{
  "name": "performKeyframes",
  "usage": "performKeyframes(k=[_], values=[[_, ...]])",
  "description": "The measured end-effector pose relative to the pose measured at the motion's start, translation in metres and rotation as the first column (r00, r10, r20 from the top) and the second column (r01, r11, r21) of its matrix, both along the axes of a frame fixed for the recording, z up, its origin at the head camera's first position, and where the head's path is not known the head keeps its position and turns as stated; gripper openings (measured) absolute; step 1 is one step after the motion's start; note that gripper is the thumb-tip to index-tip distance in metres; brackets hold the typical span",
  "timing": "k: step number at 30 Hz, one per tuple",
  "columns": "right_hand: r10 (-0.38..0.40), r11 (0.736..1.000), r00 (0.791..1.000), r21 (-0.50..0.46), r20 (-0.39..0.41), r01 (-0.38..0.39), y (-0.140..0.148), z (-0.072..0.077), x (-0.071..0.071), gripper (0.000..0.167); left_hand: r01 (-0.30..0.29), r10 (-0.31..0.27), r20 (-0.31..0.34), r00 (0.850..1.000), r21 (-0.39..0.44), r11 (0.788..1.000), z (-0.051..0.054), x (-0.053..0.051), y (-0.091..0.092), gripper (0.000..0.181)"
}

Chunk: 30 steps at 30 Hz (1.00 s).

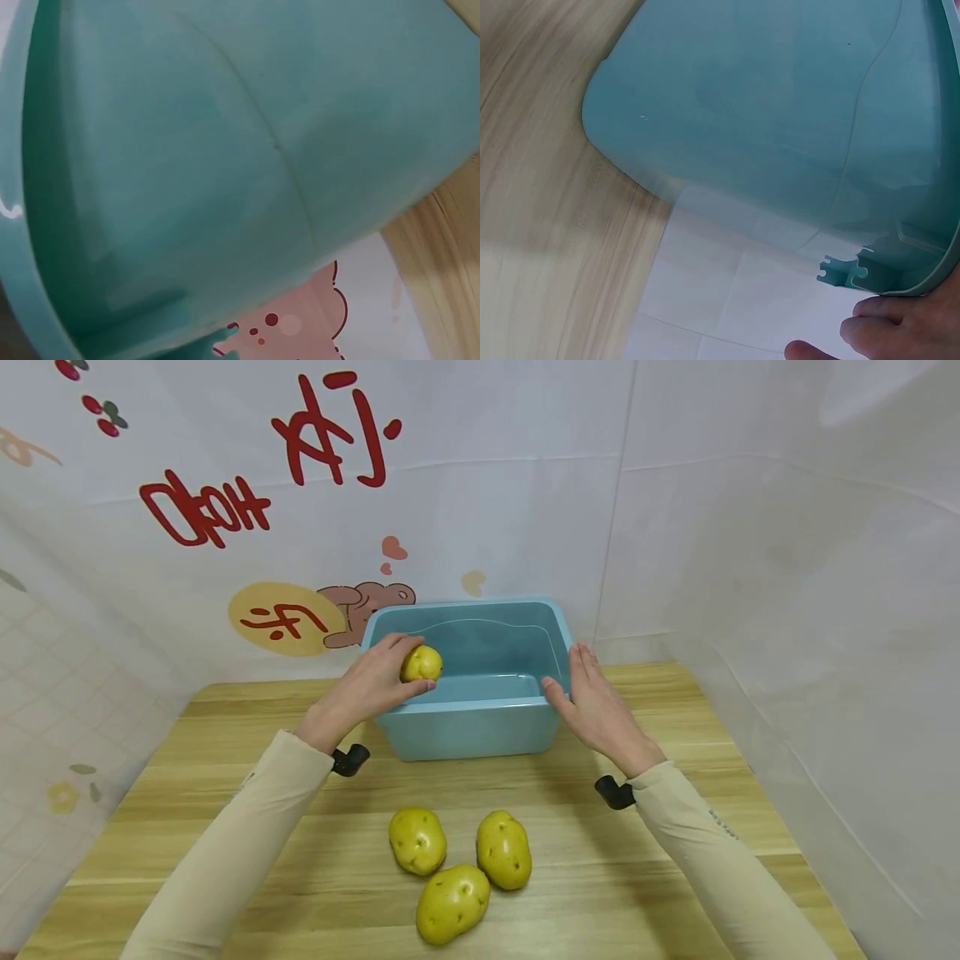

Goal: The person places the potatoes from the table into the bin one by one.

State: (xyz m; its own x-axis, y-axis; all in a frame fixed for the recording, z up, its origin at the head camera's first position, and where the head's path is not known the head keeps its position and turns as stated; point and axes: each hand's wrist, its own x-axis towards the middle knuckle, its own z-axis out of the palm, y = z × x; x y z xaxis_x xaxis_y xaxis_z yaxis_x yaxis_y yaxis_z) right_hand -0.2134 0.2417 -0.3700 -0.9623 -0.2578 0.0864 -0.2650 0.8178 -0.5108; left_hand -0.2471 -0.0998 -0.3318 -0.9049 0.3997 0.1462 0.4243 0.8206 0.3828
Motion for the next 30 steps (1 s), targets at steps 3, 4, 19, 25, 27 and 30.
performKeyframes(k=[3,4,19,25,27,30], values=[[0.0,1.0,1.0,-0.001,0.003,0.0,0.0,0.0,0.0,0.09,-0.001,0.001,0.016,1.0,-0.005,1.0,-0.002,-0.001,-0.001,0.071],[0.0,1.0,1.0,-0.001,0.003,0.0,0.0,0.0,0.0,0.09,-0.001,0.002,0.024,1.0,-0.005,1.0,-0.003,-0.002,-0.001,0.071],[0.011,1.0,1.0,-0.009,0.003,-0.01,0.0,0.001,0.002,0.089,0.025,-0.026,0.014,1.0,0.018,1.0,-0.004,0.006,-0.009,0.082],[0.016,1.0,1.0,-0.01,0.014,-0.016,0.0,0.001,0.001,0.089,0.101,-0.095,-0.091,0.991,0.055,0.993,-0.009,0.02,-0.018,0.082],[0.015,1.0,1.0,-0.008,0.016,-0.015,0.001,0.0,0.001,0.089,0.13,-0.121,-0.129,0.984,0.064,0.99,-0.01,0.026,-0.02,0.081],[0.012,1.0,1.0,-0.008,0.019,-0.012,0.001,0.0,0.0,0.089,0.171,-0.157,-0.189,0.969,0.059,0.983,-0.013,0.035,-0.023,0.085]])
